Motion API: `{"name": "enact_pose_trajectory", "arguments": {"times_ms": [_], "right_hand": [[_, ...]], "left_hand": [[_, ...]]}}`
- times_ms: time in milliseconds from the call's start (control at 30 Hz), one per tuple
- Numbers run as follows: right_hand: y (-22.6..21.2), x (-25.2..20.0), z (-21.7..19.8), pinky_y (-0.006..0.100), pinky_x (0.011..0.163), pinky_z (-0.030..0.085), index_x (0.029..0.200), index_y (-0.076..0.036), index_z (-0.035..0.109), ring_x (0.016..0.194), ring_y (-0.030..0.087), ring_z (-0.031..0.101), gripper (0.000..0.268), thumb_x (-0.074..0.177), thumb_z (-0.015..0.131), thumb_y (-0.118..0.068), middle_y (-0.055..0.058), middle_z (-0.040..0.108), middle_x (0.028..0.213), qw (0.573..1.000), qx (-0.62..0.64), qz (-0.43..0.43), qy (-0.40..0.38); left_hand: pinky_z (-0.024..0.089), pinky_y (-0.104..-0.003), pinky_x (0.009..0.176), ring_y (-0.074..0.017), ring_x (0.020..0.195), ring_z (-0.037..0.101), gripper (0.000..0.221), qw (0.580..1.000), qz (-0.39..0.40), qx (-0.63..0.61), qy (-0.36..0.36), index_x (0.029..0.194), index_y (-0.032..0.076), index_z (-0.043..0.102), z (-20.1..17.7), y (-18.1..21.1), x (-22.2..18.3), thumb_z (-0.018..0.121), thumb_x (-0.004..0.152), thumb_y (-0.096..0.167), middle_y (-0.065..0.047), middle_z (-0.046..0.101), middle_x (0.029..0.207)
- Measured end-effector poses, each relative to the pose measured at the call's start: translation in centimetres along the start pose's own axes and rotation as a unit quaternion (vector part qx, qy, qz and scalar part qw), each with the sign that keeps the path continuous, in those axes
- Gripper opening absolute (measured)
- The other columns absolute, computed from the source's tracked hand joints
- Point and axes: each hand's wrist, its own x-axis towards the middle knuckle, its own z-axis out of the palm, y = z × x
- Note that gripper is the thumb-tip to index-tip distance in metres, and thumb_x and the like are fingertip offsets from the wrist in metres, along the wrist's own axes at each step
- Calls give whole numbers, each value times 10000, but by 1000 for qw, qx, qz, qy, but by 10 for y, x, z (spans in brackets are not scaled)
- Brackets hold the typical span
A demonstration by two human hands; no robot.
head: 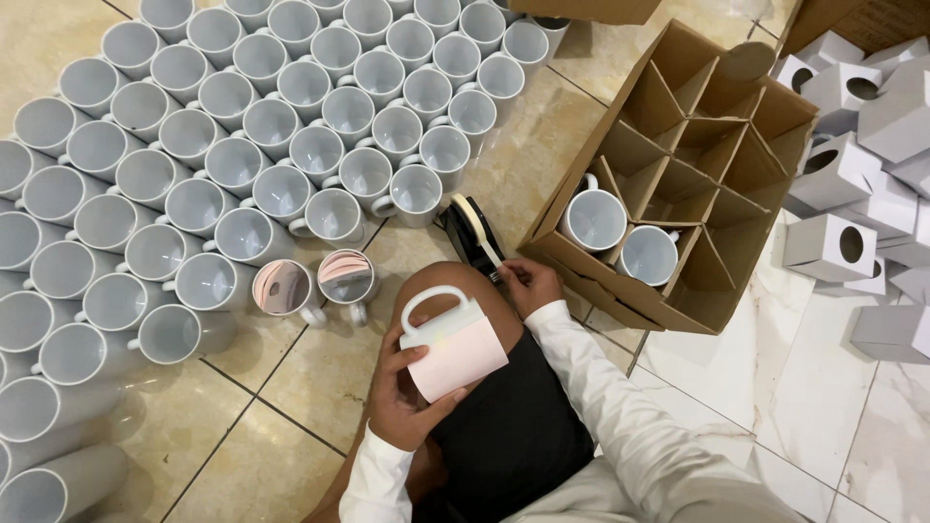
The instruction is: The person applies adhesive labels to the surfaces of ceramic mugs before placing them into a cardboard divider box.
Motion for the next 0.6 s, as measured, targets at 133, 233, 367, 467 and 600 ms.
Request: {"name": "enact_pose_trajectory", "arguments": {"times_ms": [133, 233, 367, 467, 600], "right_hand": [[12, -6, 1, 320, 694, 561, 954, -64, 605, 738, 194, 693, 295, 752, 731, -239, 128, 719, 805, 992, 88, 91, 17], [24, -9, 2, 340, 639, 550, 892, -113, 353, 723, 189, 686, 364, 789, 701, -102, 149, 712, 795, 984, 149, 97, 14], [38, -8, 7, 313, 707, 543, 864, -125, 304, 738, 182, 655, 427, 780, 724, -123, 144, 666, 756, 991, 132, 34, 16], [36, -6, 6, 314, 670, 506, 871, -137, 303, 695, 166, 638, 396, 790, 689, -104, 59, 662, 736, 999, 25, 3, 20], [59, -2, 1, 428, 743, 438, 901, -163, 384, 812, 313, 596, 328, 779, 654, -303, 22, 648, 746, 982, -152, 90, -65]], "left_hand": [[420, -443, 1019, -346, 1283, 478, 544, 1000, 4, 26, 1, 1158, 167, 490, -2, 1, 2, 797, 714, 100, -210, 412, 1349], [421, -471, 1027, -349, 1273, 487, 549, 999, 12, 30, -7, 1158, 182, 479, -3, -1, 1, 797, 719, 101, -186, 412, 1335], [432, -450, 1006, -332, 1263, 478, 568, 999, 1, 34, -1, 1161, 178, 490, -3, 0, 0, 806, 696, 96, -198, 409, 1342], [436, -475, 1029, -352, 1287, 479, 549, 1000, 6, 10, -2, 1168, 176, 483, 0, 4, 4, 788, 721, 84, -197, 395, 1358], [439, -463, 1025, -343, 1294, 475, 563, 1000, -7, 6, 8, 1172, 171, 494, 0, 4, 3, 806, 709, 107, -192, 403, 1357]]}}
